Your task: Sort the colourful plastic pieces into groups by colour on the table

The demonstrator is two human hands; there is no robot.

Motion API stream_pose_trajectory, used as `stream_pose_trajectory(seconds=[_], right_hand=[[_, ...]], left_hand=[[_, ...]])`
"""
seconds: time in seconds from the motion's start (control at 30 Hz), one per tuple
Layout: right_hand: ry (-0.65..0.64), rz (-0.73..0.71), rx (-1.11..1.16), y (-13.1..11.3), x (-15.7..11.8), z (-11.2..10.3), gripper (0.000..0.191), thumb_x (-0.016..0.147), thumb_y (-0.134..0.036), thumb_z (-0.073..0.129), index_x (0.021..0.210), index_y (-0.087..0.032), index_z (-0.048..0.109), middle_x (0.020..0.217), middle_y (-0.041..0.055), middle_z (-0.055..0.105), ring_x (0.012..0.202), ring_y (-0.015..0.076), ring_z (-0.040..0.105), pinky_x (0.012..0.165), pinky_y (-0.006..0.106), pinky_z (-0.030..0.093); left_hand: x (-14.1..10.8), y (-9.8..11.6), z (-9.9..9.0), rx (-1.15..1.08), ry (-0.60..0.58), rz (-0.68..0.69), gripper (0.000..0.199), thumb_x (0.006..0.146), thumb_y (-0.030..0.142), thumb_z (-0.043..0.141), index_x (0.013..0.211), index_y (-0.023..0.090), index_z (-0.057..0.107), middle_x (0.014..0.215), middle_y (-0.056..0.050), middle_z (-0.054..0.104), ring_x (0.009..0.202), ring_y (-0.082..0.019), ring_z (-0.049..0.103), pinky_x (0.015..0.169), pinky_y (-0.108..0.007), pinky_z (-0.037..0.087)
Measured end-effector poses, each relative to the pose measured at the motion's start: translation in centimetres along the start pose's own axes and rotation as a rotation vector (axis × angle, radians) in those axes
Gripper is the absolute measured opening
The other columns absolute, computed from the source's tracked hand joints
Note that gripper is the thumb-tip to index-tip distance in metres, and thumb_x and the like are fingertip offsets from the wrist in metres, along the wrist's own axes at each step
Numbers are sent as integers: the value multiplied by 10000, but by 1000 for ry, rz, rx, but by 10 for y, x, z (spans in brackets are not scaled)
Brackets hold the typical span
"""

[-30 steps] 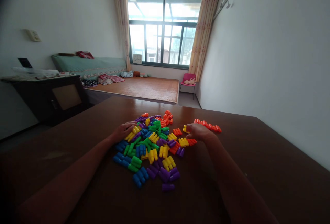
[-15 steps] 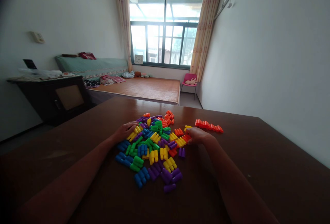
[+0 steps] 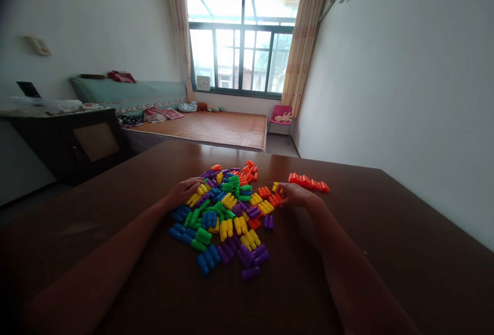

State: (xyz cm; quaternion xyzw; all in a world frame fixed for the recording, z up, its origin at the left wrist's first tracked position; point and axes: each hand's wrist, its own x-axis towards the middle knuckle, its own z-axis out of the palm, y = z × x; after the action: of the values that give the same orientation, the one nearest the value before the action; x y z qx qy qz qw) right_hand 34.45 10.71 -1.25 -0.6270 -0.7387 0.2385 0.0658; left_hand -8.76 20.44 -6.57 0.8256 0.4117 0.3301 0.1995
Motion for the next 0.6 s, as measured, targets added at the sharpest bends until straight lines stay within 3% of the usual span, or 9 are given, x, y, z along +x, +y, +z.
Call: stream_pose_trajectory(seconds=[0.13, 0.23, 0.4, 0.6], right_hand=[[10, 8, -39, -2, -3, -2, 467, 595, -194, 726, 1053, -208, 631, 911, 32, 662, 781, 177, 608, 660, 252, 463], [82, -58, -35, -10, -2, -2, 379, 656, -177, 660, 1033, -215, 641, 920, 30, 669, 780, 165, 609, 669, 246, 462], [144, -205, -30, -37, 0, 2, 216, 745, -229, 595, 946, -209, 669, 899, 18, 686, 768, 156, 613, 673, 246, 453], [103, -292, -28, -71, -6, 7, 188, 779, -298, 615, 925, -201, 683, 907, 26, 698, 777, 156, 616, 707, 256, 456]], left_hand=[[0, 0, 0, 15, -7, -5, 557, 872, 583, 381, 1099, 179, 689, 1222, -77, 650, 1171, -259, 560, 1047, -386, 405], [0, 0, 0, 19, -12, -2, 558, 880, 579, 370, 1108, 180, 685, 1221, -74, 651, 1169, -252, 563, 1048, -373, 405], [-1, 4, -1, 14, -5, -2, 582, 874, 586, 377, 1088, 145, 690, 1201, -97, 658, 1147, -254, 580, 1017, -350, 432], [-2, 6, -1, -14, 13, -8, 567, 864, 586, 404, 1068, 146, 698, 1195, -103, 660, 1128, -256, 595, 1012, -353, 441]])
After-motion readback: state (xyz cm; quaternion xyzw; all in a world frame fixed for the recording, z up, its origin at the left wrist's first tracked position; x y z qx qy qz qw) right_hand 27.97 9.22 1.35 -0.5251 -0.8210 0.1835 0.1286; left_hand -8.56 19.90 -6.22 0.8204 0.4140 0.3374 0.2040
